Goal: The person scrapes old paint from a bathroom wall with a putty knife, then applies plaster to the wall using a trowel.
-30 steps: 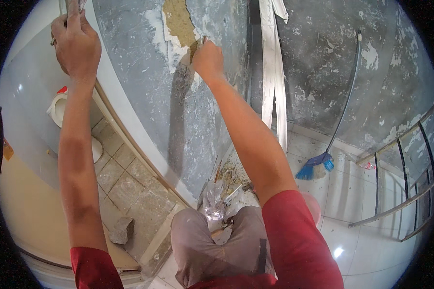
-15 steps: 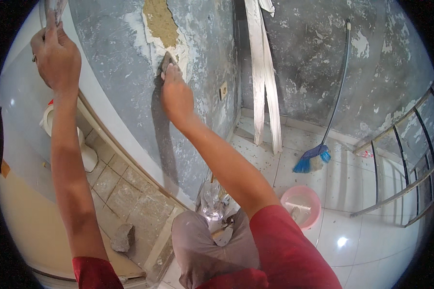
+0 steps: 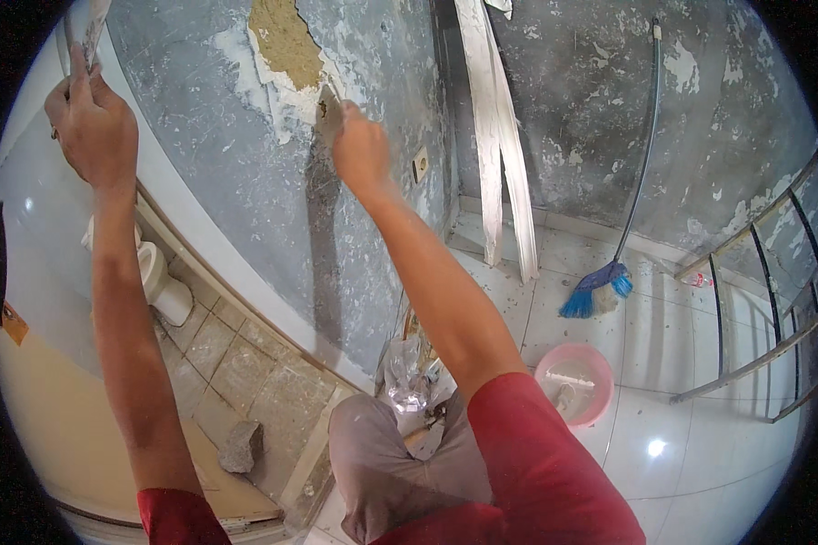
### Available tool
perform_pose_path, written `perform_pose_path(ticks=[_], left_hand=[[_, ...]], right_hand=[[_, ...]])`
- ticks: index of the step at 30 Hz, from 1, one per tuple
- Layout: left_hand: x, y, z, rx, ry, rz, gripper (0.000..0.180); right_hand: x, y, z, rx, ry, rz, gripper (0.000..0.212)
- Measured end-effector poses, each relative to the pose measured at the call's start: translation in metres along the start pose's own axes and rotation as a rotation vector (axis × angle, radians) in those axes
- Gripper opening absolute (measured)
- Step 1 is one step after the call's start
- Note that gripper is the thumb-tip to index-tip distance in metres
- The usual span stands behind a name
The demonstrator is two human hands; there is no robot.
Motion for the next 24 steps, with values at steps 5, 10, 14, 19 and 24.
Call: perform_pose_path(ticks=[5, 10, 14, 19, 24], left_hand=[[-0.002, 0.001, 0.0, -0.001, -0.021, 0.011, 0.036], [-0.007, 0.0, 0.006, 0.014, -0.031, 0.036, 0.037], [-0.008, 0.0, 0.004, -0.005, -0.045, 0.037, 0.037], [-0.003, 0.001, 0.007, -0.012, -0.023, 0.022, 0.037], [-0.002, 0.001, 0.003, 0.011, -0.001, 0.005, 0.036]], right_hand=[[-0.034, 0.035, 0.013, -0.027, -0.129, -0.049, 0.03], [-0.049, 0.075, 0.007, 0.116, -0.085, -0.144, 0.036], [-0.051, 0.084, -0.018, 0.162, -0.174, -0.211, 0.039], [-0.031, 0.038, -0.006, 0.052, -0.113, -0.041, 0.035], [-0.066, 0.091, -0.002, 0.194, -0.111, -0.266, 0.036]])
Point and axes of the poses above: each hand's wrist, its own y-axis away from the middle knuckle, its own z-axis out of the palm, x = y × z, the point moved 10 cm from there along -y, towards the middle knuckle, and after that the axes turned 2 degrees about z, right-handed, at the moved point
